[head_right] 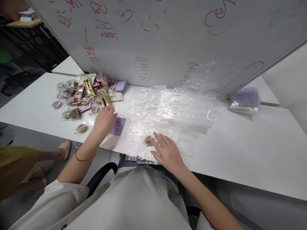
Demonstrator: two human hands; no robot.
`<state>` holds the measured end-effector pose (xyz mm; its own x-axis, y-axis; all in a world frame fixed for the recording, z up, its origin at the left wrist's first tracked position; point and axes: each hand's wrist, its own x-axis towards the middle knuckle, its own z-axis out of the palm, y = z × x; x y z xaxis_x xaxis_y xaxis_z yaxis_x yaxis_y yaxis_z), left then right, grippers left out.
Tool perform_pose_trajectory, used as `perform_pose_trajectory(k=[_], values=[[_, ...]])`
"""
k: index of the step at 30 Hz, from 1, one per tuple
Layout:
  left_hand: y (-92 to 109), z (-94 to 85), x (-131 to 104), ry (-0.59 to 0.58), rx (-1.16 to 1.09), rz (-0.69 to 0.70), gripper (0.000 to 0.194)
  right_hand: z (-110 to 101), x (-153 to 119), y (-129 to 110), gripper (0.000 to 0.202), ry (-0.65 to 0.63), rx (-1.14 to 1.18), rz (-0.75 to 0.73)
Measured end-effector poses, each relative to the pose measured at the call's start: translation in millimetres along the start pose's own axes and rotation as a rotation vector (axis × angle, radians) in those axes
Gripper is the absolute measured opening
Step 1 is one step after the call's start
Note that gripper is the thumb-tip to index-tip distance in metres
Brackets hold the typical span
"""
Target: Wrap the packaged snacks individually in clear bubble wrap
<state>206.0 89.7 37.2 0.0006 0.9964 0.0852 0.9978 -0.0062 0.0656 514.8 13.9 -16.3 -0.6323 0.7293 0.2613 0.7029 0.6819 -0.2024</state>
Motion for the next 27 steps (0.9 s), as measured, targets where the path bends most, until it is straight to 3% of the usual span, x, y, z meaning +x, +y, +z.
perform_pose_trajectory(k=[3, 5, 9, 12, 15, 18, 21, 23, 27], values=[[-28.6, 3.2, 11.0, 0.005, 0.192, -0.251, 0.040, 1.9, 0.5, 0.5, 0.042, 0.028, 0.013, 0.006], [-38.0, 10.9, 18.1, 0.047, 0.180, -0.299, 0.044, 2.5, 0.8, 0.5, 0.040, 0.047, 0.027, 0.012], [-49.8, 18.0, 31.6, 0.084, 0.091, -0.292, 0.035, 0.1, 1.7, 0.1, 0.032, 0.101, 0.043, -0.007], [-53.6, 4.6, 29.3, 0.078, 0.059, -0.311, 0.032, -1.8, 2.6, 0.2, 0.029, 0.142, 0.040, -0.034], [-36.8, -17.6, 7.0, 0.201, 0.032, -0.317, 0.032, -2.0, 3.5, 0.6, 0.030, 0.138, 0.043, -0.046], [6.4, -26.4, -27.8, 0.303, -0.177, -0.072, 0.032, -2.5, 3.7, 0.5, 0.031, 0.114, 0.039, -0.054], [56.0, -10.6, -57.3, 0.063, -0.466, 0.406, 0.028, -5.5, 1.7, -1.4, 0.030, 0.113, 0.005, -0.068], [78.9, 7.1, -68.0, -0.035, -0.535, 0.597, 0.029, -8.4, -1.1, -3.5, 0.026, 0.120, -0.017, -0.065], [90.2, 32.5, -72.0, -0.015, -0.521, 0.675, 0.021, -12.3, -9.3, -6.8, 0.023, 0.144, -0.029, -0.034]])
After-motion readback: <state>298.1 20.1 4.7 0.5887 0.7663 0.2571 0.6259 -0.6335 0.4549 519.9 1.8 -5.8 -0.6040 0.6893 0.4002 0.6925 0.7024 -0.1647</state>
